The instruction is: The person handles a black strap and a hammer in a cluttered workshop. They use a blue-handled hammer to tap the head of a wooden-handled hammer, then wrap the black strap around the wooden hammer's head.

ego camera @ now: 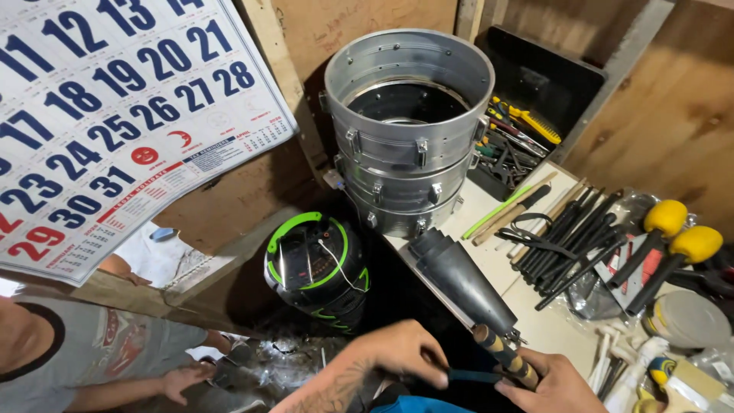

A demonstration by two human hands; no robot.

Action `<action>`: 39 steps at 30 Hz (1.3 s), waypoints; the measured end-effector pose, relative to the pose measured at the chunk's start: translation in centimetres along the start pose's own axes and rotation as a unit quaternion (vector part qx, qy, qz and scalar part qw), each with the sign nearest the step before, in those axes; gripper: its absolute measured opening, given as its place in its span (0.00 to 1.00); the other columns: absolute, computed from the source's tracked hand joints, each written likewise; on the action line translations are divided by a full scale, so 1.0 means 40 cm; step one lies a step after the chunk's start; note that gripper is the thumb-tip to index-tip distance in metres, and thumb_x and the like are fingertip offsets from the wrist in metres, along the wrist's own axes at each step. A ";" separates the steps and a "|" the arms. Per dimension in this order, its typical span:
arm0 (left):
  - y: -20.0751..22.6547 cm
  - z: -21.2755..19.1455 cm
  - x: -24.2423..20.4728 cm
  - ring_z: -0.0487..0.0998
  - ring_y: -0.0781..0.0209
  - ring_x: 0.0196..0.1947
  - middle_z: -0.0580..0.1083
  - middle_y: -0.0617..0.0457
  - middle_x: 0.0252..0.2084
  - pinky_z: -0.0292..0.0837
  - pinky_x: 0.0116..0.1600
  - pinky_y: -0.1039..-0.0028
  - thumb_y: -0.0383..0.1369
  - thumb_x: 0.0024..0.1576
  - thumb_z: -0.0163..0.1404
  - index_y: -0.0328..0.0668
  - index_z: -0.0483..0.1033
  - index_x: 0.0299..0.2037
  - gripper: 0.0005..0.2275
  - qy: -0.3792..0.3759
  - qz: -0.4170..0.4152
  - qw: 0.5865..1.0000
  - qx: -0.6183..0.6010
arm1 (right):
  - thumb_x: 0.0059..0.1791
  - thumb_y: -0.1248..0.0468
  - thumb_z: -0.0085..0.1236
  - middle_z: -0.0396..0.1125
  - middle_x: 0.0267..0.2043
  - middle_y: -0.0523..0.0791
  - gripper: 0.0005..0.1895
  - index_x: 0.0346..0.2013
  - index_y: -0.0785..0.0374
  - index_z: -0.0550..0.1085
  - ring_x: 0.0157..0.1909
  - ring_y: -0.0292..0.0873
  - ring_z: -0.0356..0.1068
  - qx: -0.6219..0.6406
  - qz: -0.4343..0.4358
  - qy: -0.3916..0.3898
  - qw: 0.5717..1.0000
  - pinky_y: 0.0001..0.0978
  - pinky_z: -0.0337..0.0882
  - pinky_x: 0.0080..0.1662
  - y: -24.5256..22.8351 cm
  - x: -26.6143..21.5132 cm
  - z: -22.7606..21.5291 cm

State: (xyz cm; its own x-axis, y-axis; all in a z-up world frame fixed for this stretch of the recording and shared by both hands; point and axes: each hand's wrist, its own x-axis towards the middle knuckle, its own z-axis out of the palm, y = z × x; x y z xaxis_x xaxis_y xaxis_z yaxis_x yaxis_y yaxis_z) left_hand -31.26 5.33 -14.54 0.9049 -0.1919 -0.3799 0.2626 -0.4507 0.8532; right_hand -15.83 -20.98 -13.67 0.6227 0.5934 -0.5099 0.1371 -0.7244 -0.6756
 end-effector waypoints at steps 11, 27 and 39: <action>-0.255 -0.238 -0.134 0.77 0.29 0.54 0.75 0.29 0.53 0.68 0.60 0.48 0.38 0.52 0.44 0.40 0.43 0.71 0.36 0.439 -0.403 0.803 0.000 | 0.38 0.42 0.73 0.81 0.29 0.33 0.17 0.38 0.37 0.83 0.32 0.29 0.77 -0.194 0.051 0.016 0.980 0.21 0.71 0.40 0.139 0.052 -0.044; -0.191 -0.067 0.168 0.86 0.64 0.38 0.86 0.59 0.38 0.78 0.50 0.75 0.42 0.48 0.59 0.58 0.86 0.46 0.15 0.388 -0.059 0.919 0.028 | 0.41 0.43 0.69 0.76 0.29 0.35 0.15 0.31 0.43 0.75 0.34 0.33 0.77 -0.138 -0.039 0.081 0.986 0.26 0.72 0.41 0.113 -0.028 0.019; 0.286 0.034 0.215 0.83 0.69 0.34 0.83 0.55 0.37 0.77 0.40 0.80 0.36 0.50 0.66 0.44 0.86 0.38 0.09 0.112 0.334 0.936 -0.004 | 0.40 0.52 0.65 0.77 0.28 0.37 0.09 0.33 0.45 0.78 0.34 0.40 0.78 -0.079 -0.040 0.216 0.972 0.31 0.71 0.38 0.101 -0.157 0.009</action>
State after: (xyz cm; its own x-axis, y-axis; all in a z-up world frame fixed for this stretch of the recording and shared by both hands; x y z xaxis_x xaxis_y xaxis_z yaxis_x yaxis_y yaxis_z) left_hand -20.91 -2.66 -8.54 0.9149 -0.2416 0.3233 -0.3859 -0.2884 0.8763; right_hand -19.45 -27.52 -13.39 0.8656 0.4729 -0.1648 0.2945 -0.7470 -0.5961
